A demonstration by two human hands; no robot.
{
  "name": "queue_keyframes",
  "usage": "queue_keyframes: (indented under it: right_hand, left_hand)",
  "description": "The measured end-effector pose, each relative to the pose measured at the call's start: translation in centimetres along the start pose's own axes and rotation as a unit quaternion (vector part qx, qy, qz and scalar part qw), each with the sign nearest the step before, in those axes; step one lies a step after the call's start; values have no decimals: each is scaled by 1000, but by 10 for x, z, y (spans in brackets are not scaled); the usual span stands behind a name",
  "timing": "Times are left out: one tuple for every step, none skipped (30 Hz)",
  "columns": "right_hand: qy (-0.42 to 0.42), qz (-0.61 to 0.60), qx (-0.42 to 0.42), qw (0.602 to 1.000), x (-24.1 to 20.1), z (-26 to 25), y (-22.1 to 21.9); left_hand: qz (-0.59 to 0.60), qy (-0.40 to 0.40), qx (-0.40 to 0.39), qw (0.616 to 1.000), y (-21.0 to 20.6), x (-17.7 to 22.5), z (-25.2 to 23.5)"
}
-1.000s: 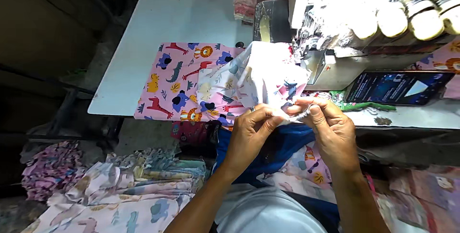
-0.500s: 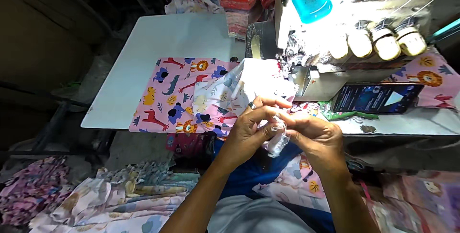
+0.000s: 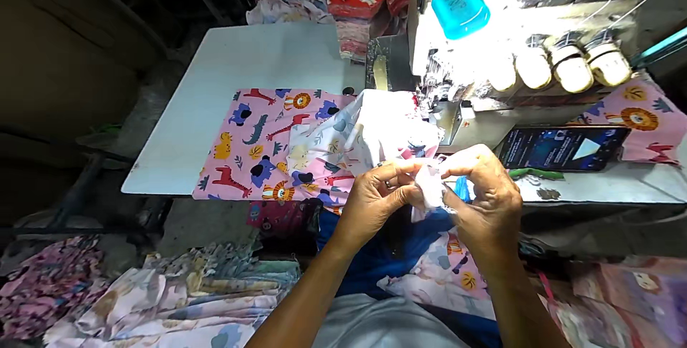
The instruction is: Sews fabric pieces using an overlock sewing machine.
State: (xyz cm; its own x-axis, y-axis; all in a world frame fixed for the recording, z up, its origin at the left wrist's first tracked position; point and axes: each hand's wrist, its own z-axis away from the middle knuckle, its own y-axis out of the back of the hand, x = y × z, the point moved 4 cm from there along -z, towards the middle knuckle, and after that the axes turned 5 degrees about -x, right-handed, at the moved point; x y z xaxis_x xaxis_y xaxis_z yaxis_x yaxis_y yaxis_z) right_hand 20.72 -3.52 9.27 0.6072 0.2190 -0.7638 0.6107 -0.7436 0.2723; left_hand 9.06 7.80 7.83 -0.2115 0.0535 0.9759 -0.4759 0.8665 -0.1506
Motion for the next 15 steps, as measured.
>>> queue_keyframes:
  right_hand:
    - [-7, -16, -8, 1000, 1, -1, 1]
    - [-12, -54, -23, 998, 3, -3, 2]
    - [-17, -117, -44, 992, 5, -5, 2]
    - [-20, -184, -71, 980, 6, -7, 3]
    - [-18, -242, -100, 965, 7, -10, 3]
    - [-16, -295, -125, 947, 8, -13, 4]
    - [-20, -344, -147, 927, 9, -16, 6]
    - [-26, -383, -164, 908, 10, -18, 8]
    - [-33, -415, -173, 892, 10, -20, 11]
    - [-35, -436, -183, 880, 10, -22, 14]
    - [-32, -446, -199, 872, 10, -24, 18]
    - [-30, -444, -213, 870, 8, -26, 21]
    - [-24, -437, -224, 871, 7, -28, 24]
    - [-14, -434, -235, 870, 8, -30, 26]
    - [1, -427, -251, 869, 10, -32, 29]
  left_hand:
    - [-22, -7, 6, 1000, 0, 3, 0]
    - [-47, -22, 6, 999, 0, 6, -1]
    - [-65, -41, -4, 997, 1, 8, -3]
    - [-67, -56, -23, 996, 2, 11, -4]
    - [-31, -61, -50, 996, 2, 13, -6]
    - [30, -52, -89, 994, 2, 14, -7]
    - [84, -29, -130, 987, 1, 14, -7]
    - [123, 5, -171, 978, 1, 14, -7]
    - [151, 45, -210, 965, 0, 12, -6]
    - [173, 81, -244, 951, -2, 10, -6]
    - [183, 115, -278, 936, -2, 7, -7]
    - [192, 147, -310, 919, -2, 5, -9]
    - [192, 170, -333, 907, -2, 4, -11]
    - [184, 181, -350, 900, 0, 2, -14]
    - [175, 177, -362, 898, 1, 3, -17]
